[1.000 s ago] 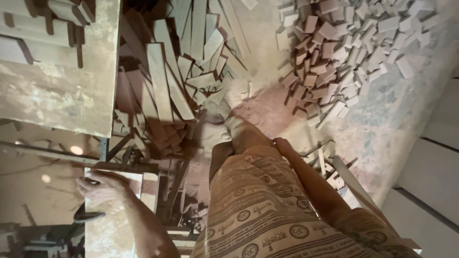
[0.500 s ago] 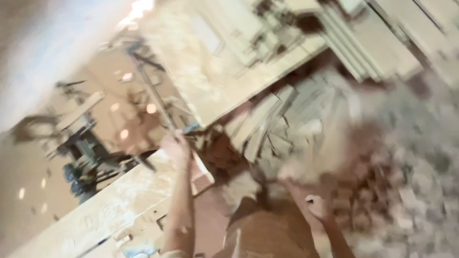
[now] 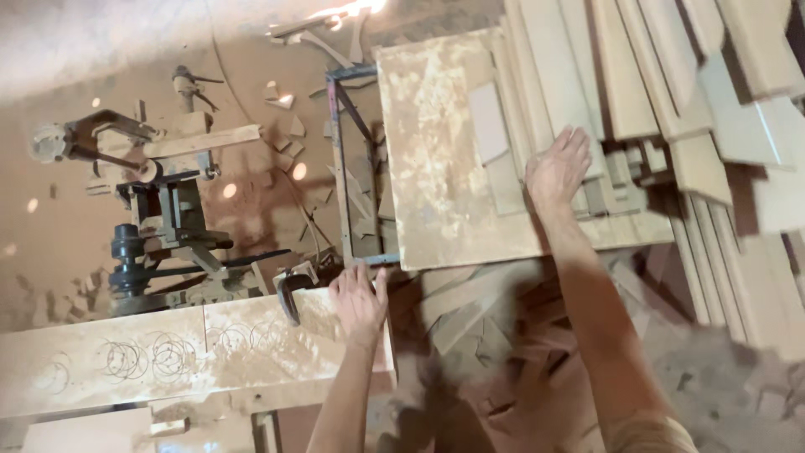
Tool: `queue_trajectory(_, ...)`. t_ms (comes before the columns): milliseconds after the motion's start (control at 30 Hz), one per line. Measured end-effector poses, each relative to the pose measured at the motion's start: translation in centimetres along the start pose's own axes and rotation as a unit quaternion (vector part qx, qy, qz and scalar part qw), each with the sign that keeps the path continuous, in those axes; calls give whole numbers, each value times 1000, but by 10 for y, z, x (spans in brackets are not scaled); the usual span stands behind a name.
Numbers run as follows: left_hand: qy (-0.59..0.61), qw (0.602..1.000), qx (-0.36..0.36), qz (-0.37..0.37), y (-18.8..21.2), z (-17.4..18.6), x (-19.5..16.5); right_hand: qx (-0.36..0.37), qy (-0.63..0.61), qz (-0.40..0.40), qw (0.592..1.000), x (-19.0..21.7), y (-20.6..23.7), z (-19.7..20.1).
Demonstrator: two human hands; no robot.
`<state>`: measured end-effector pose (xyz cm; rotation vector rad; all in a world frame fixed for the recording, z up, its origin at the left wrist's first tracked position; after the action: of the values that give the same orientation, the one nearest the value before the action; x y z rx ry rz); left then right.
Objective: The person places wooden strips on a table saw jig and slides them against the blade to cut them into small blocks. They reposition each piece, brush scraps aside, drop offcuts onto the floor pile, and stack the cut pieces on the workbench.
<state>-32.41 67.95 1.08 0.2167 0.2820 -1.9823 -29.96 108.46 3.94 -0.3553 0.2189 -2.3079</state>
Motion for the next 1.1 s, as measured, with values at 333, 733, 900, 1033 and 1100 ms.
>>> queue_trajectory(333, -7, 999, 36, 20, -10, -4, 11, 102, 212, -85, 968, 27, -89, -67)
queue_trajectory(733, 4, 998, 56, 12, -12, -2, 11, 86, 248, -38, 964, 24, -95, -93)
queue_trajectory(900, 18, 999, 44, 6, -13, -5, 10, 67, 335, 120, 932, 31, -82, -95)
queue_trajectory(1033, 20, 999, 46, 3, -16, -6, 10, 5, 66, 281, 957, 90, -92, -61)
queue_trajectory(1100, 3, 997, 72, 20, -12, -3, 11, 20, 0, 328, 944, 132, -92, -56)
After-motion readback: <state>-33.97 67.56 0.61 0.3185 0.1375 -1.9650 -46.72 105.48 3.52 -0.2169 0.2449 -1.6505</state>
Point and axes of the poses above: each hand's wrist, its own y-axis away from the middle knuckle, its own z-axis out of the back of the hand, x = y × z, the point moved 1 cm from there along -y, towards the middle knuckle, and after that the axes turned 1 degree about x, right-handed, at the moved point
